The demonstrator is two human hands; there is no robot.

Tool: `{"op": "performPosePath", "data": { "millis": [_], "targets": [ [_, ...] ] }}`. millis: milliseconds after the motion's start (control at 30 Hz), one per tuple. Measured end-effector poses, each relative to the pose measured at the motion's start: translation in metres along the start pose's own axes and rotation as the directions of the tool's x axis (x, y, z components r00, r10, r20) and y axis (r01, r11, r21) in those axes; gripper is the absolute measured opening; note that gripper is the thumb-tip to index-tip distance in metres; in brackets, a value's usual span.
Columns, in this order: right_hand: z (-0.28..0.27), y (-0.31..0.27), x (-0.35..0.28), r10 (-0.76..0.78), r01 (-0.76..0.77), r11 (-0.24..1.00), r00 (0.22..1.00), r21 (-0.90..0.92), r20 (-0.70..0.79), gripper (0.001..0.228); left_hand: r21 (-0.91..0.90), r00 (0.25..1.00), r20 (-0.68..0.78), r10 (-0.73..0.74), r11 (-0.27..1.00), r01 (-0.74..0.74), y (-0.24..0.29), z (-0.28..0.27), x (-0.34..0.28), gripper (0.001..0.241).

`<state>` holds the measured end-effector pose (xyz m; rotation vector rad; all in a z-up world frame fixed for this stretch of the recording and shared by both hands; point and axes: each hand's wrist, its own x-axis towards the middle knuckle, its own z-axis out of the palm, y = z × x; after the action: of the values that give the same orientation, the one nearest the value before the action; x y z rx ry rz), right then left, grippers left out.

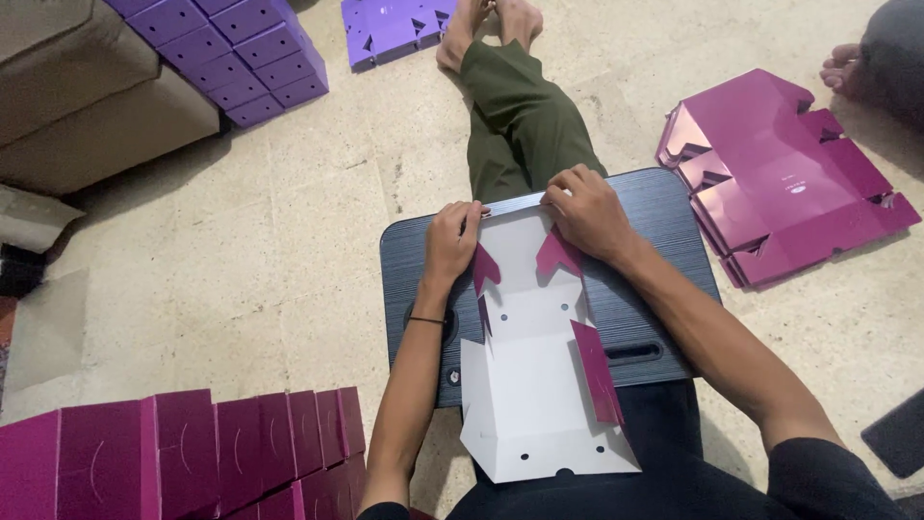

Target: Folding a flat cardboard cutout into a box shape on a lap desk

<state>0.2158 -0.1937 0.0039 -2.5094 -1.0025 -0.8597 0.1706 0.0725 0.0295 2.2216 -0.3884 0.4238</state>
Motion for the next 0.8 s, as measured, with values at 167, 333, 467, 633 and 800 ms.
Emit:
{"op": "performPosePath", "data": {
  "millis": [167,333,467,633,800],
  "targets": [
    [-0.030,-0.012,0.011,0.023,-0.006,0.957,0.998,0.290,-0.056,0.012,-0.011,0.998,0.054,-0.036,0.999,0.037,-0.010,-0.001,-0.005,0.031],
    [-0.020,-0.007,0.005,0.248,-0.329,0.774,0.944,0.540,0.219,0.023,-0.006,0.990,0.140,-0.006,1.000,0.007,-0.005,-0.004,-0.002,0.030],
    [-0.018,0.000,0.000,0.279,-0.357,0.697,0.934,0.621,0.224,0.029,0.031,0.985,0.170,0.035,0.999,-0.040,-0.012,0.004,0.000,0.030],
    [-0.102,0.043,-0.033,0.320,-0.369,0.711,0.928,0.598,0.191,0.033,0.123,0.983,0.171,0.067,0.988,-0.089,-0.016,0.005,-0.008,0.032],
    [-0.127,0.097,-0.198,0.907,-0.908,0.337,0.241,0.249,-0.346,0.037,0.195,0.977,0.173,0.129,0.967,-0.162,-0.026,0.006,-0.009,0.042]
  ]
}}
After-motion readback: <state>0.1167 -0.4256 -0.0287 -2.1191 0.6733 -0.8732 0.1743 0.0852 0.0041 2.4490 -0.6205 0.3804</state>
